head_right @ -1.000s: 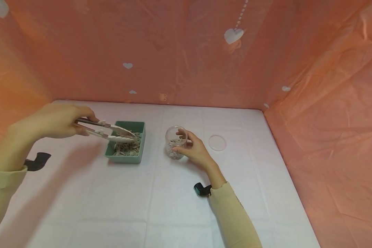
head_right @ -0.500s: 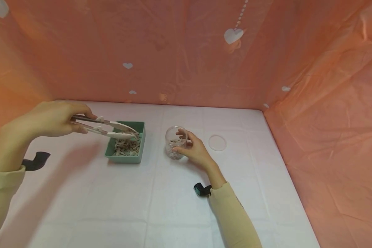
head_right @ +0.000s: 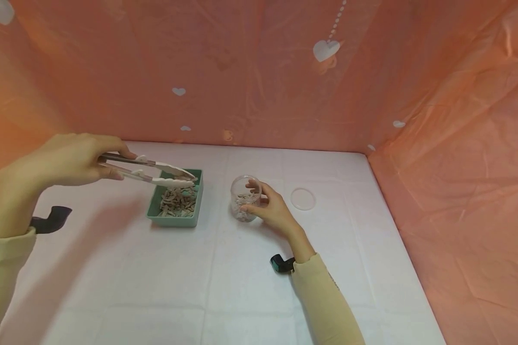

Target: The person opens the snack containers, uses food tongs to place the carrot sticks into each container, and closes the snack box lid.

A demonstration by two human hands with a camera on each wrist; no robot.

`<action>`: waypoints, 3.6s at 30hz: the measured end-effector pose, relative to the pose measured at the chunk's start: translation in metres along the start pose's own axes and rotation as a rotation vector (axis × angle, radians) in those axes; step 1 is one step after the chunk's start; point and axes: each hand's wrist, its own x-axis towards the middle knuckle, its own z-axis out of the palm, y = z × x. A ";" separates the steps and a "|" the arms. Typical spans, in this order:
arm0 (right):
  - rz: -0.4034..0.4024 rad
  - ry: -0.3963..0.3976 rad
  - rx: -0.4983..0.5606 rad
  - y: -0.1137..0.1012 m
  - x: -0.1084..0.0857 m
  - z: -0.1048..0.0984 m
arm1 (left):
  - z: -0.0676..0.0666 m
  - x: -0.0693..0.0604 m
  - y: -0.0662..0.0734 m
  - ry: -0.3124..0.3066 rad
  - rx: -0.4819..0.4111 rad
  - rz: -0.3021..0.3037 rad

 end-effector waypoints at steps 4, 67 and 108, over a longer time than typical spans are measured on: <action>0.001 0.006 0.005 0.000 0.000 0.000 | -0.007 0.002 0.009 0.029 -0.010 0.011; 0.042 0.007 -0.014 -0.004 -0.001 0.007 | 0.044 0.061 0.066 0.032 -0.295 0.168; 0.016 -0.002 -0.011 -0.002 0.000 0.007 | 0.026 -0.002 0.028 0.024 -0.294 0.025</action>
